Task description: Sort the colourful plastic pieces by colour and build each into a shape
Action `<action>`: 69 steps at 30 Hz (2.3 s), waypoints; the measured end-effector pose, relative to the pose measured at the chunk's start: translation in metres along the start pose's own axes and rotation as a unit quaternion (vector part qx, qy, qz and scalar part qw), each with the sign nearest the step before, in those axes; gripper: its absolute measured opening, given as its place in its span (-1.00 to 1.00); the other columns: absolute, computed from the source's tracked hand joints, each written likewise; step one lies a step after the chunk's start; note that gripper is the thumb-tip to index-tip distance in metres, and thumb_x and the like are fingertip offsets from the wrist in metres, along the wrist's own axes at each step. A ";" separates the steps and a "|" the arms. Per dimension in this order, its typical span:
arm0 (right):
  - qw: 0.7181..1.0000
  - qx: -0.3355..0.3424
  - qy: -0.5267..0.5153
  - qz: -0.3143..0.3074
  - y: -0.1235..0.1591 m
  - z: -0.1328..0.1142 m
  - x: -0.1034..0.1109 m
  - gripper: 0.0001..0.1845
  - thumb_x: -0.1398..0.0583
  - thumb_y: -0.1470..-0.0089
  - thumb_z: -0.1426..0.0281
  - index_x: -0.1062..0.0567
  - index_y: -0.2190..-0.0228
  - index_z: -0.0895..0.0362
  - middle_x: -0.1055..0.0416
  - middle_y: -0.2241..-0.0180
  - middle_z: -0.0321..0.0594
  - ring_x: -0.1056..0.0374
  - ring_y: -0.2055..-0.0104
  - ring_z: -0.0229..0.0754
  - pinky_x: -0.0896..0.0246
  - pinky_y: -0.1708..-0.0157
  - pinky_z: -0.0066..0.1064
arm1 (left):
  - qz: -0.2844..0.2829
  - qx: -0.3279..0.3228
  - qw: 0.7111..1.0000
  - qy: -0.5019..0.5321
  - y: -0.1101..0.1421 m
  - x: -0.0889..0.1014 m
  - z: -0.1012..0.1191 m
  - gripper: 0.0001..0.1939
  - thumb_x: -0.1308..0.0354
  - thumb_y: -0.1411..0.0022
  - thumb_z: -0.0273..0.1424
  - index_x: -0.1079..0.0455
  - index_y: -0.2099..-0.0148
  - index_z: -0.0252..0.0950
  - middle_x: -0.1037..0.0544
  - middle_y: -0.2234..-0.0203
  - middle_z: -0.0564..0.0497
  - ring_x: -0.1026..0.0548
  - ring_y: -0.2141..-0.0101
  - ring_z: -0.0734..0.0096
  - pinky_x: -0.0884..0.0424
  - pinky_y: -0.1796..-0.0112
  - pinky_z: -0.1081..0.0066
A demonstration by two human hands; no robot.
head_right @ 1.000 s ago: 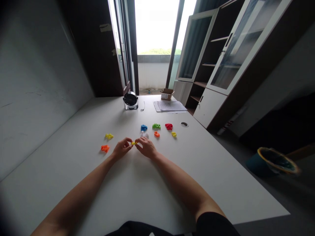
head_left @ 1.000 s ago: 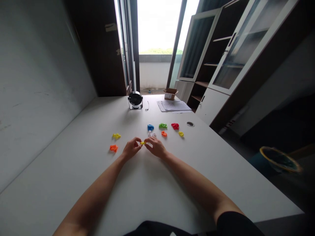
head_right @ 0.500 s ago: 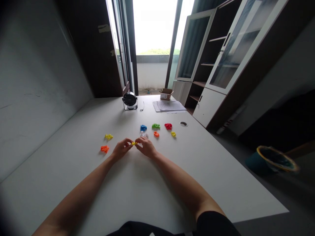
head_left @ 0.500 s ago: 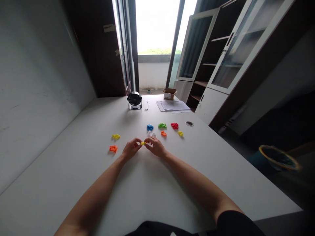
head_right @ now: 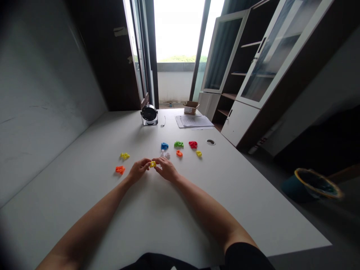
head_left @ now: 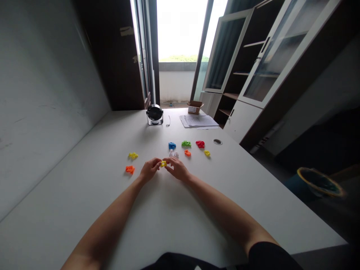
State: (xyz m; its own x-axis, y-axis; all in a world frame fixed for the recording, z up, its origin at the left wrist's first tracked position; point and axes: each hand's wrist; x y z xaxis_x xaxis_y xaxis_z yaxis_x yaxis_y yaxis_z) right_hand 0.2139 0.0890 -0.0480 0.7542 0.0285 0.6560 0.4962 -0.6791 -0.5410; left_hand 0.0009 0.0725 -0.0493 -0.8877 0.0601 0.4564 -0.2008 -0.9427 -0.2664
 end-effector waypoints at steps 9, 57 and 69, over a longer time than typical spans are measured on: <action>1.000 0.000 0.009 0.013 0.000 -0.002 0.003 -0.82 -0.24 -0.20 0.38 -0.48 0.12 0.05 -0.49 0.18 -0.18 -0.40 0.13 -0.11 -0.29 0.13 -0.29 | 0.012 0.014 0.998 0.052 -0.001 -0.002 -0.001 -0.68 -0.10 -0.32 -0.18 -0.47 0.04 -0.27 -0.59 0.37 0.00 -0.53 0.43 0.41 -0.43 0.34 0.44; 0.946 -0.157 0.169 0.230 -0.009 0.039 0.070 -0.83 -0.17 -0.16 0.30 -0.42 0.21 0.11 -0.44 0.21 -0.09 -0.30 0.10 0.02 -0.21 0.03 -0.18 | -0.041 0.014 0.999 -0.011 0.001 0.003 0.009 -0.64 0.00 -0.35 -0.16 -0.54 0.15 -0.26 -0.60 0.40 0.00 -0.52 0.37 0.36 -0.39 0.30 0.45; 0.836 -0.418 0.334 0.120 0.043 0.108 0.107 -0.71 -0.27 0.00 0.19 -0.44 0.28 0.11 -0.37 0.15 0.01 -0.25 0.08 0.08 -0.17 0.11 -0.17 | -0.061 -0.003 0.991 -0.122 0.003 -0.001 0.014 -0.72 -0.04 -0.31 -0.27 -0.56 0.12 -0.17 -0.64 0.26 0.01 -0.53 0.27 0.30 -0.34 0.28 0.44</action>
State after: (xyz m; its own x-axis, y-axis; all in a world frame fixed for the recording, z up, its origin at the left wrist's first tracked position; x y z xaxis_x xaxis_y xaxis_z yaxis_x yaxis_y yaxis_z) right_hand 0.3624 0.1416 -0.0581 0.2427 -0.4087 0.8798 -0.3203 -0.8898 -0.3250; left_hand 0.0065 0.0648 -0.0389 -0.7298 0.0922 0.6774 -0.3044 -0.9310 -0.2012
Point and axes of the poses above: each hand's wrist, its own y-axis away from the middle knuckle, its own x-axis out of the back of the hand, z = x × y
